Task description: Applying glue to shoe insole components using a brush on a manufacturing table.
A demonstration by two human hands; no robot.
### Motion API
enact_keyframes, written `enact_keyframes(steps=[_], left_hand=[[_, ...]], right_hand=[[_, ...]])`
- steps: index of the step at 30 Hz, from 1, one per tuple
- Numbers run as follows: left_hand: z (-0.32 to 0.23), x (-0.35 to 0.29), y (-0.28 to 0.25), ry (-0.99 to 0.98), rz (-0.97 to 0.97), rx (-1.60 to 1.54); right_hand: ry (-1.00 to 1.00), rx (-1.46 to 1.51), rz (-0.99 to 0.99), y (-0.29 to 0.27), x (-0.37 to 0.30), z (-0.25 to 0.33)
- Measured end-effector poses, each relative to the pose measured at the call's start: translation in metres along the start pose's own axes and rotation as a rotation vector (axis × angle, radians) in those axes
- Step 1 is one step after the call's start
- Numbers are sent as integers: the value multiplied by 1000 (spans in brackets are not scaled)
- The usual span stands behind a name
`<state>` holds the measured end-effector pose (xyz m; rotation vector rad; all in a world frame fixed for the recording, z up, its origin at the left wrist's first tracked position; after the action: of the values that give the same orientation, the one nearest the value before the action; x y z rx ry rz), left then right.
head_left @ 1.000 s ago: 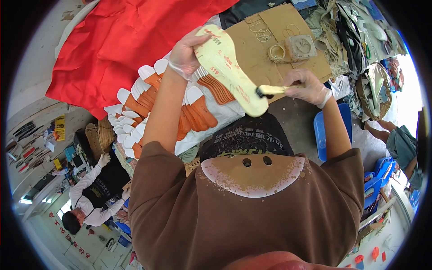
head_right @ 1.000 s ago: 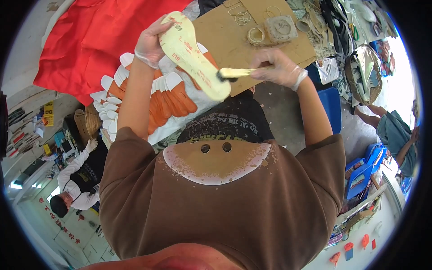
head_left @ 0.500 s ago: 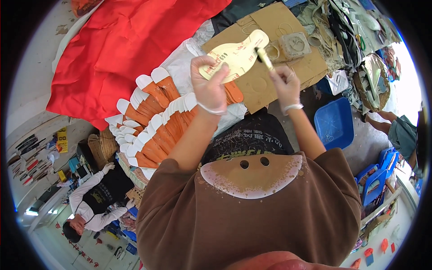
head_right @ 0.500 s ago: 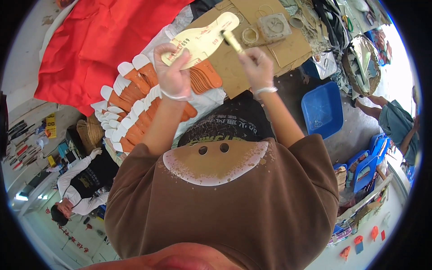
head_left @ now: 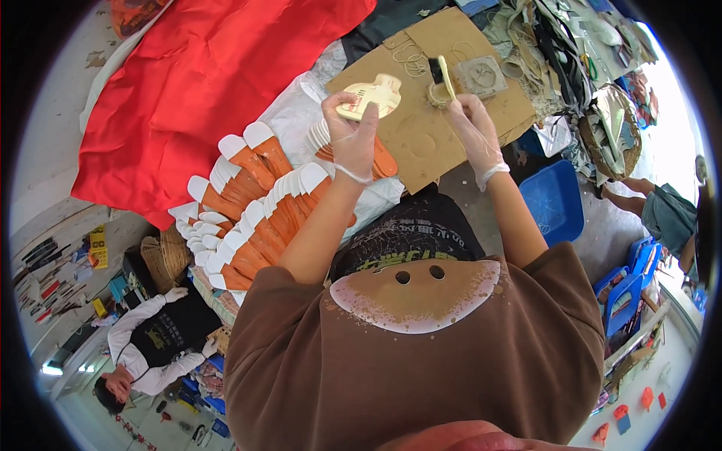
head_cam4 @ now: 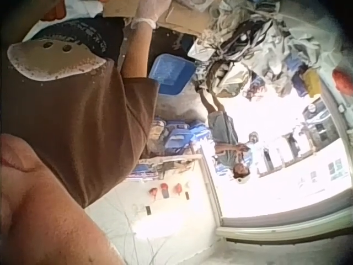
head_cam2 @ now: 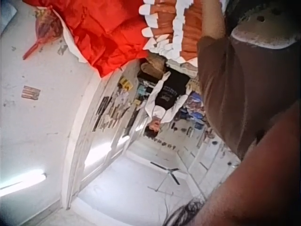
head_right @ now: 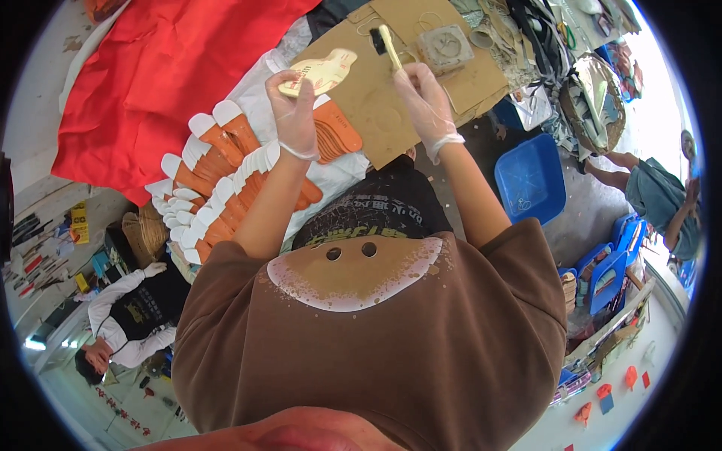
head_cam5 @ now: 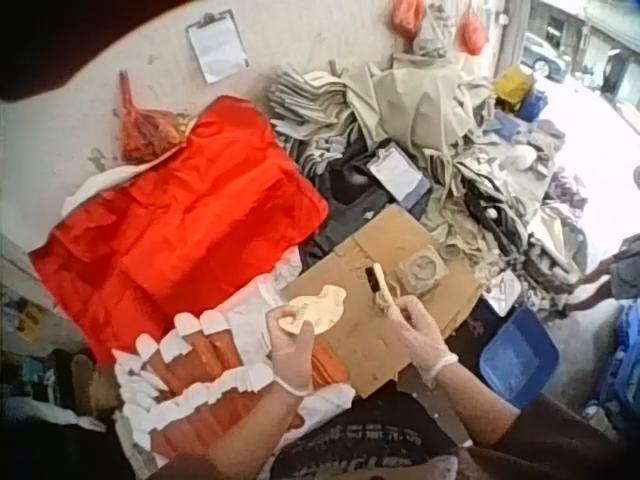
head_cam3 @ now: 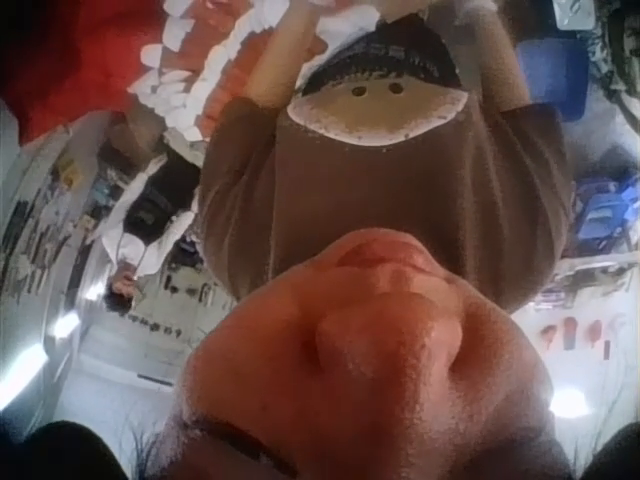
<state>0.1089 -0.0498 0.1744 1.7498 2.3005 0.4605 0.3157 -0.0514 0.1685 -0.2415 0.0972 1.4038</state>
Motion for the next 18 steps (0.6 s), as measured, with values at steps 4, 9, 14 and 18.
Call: enact_keyframes(steps=[4, 9, 14, 18], left_hand=[[14, 0, 4, -94, 120, 35], [-2, 3, 21, -77, 287, 208], [-4, 18, 12, -154, 155, 1003], [41, 29, -25, -16, 424, 1058]], right_hand=[[40, -66, 125, 16, 5, 22], [-406, -146, 58, 39, 22, 25], [-261, -140, -91, 25, 64, 26], [-105, 17, 71, 18, 75, 34]])
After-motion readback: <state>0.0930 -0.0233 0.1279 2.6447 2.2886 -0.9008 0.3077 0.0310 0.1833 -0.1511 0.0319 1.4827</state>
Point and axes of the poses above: each hand's wrist, its own x-axis towards the middle knuckle, its own y-axis out of the palm, z = x × y, the point moved 1 cm from there along x, towards the middle knuckle, and after that the axes turned 5 degrees about -z, right-handed, at the moved point
